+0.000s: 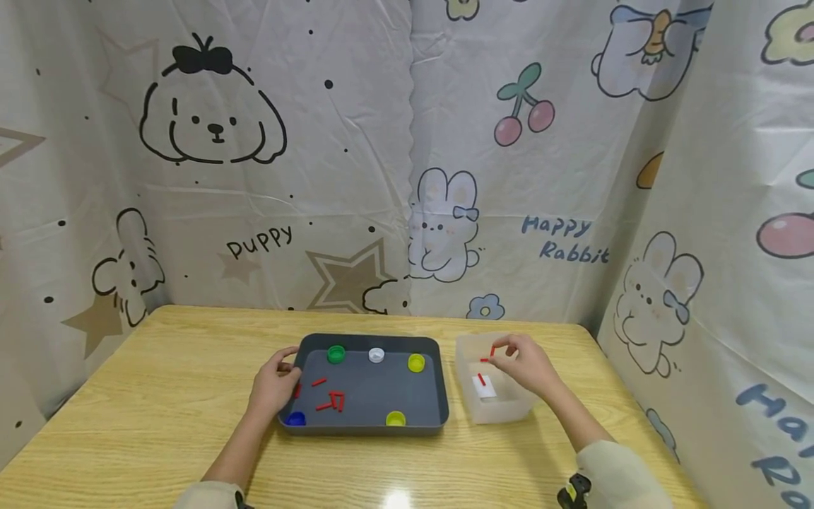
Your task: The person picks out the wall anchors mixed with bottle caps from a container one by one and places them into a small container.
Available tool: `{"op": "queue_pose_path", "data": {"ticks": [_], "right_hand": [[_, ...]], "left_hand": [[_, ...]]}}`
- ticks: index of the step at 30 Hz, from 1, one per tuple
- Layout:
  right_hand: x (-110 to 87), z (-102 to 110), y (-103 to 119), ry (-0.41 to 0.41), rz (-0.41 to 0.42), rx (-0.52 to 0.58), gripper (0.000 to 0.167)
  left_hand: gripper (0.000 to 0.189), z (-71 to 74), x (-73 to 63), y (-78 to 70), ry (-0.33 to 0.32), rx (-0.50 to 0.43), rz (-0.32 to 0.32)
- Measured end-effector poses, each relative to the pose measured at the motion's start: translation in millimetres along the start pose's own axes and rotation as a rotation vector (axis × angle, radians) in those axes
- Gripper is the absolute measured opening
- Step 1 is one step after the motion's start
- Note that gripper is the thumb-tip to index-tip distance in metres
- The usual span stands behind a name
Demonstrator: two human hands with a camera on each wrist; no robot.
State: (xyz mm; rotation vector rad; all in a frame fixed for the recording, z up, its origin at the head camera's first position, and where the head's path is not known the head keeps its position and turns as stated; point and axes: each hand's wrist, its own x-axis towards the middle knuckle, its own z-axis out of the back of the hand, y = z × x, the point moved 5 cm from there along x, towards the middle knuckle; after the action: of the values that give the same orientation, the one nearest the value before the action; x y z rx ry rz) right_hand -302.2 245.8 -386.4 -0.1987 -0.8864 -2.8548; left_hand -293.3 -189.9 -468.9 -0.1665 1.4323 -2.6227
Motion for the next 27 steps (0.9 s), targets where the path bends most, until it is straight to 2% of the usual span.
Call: {"op": "queue_pose_path", "data": {"ticks": [9,27], "right_hand": [[-4.9,5.1,-17.6,0.011,-0.066,0.002,0.031],[-3.8,-0.2,-15.1,0.026,-0.048,-0.022,0.029]], "left_hand": [[0.045,-0.6,0.6,0.6,-0.003,0.004,0.000],[0.045,0.5,0.3,0.5,-0.014,-0.009,-0.002]]}}
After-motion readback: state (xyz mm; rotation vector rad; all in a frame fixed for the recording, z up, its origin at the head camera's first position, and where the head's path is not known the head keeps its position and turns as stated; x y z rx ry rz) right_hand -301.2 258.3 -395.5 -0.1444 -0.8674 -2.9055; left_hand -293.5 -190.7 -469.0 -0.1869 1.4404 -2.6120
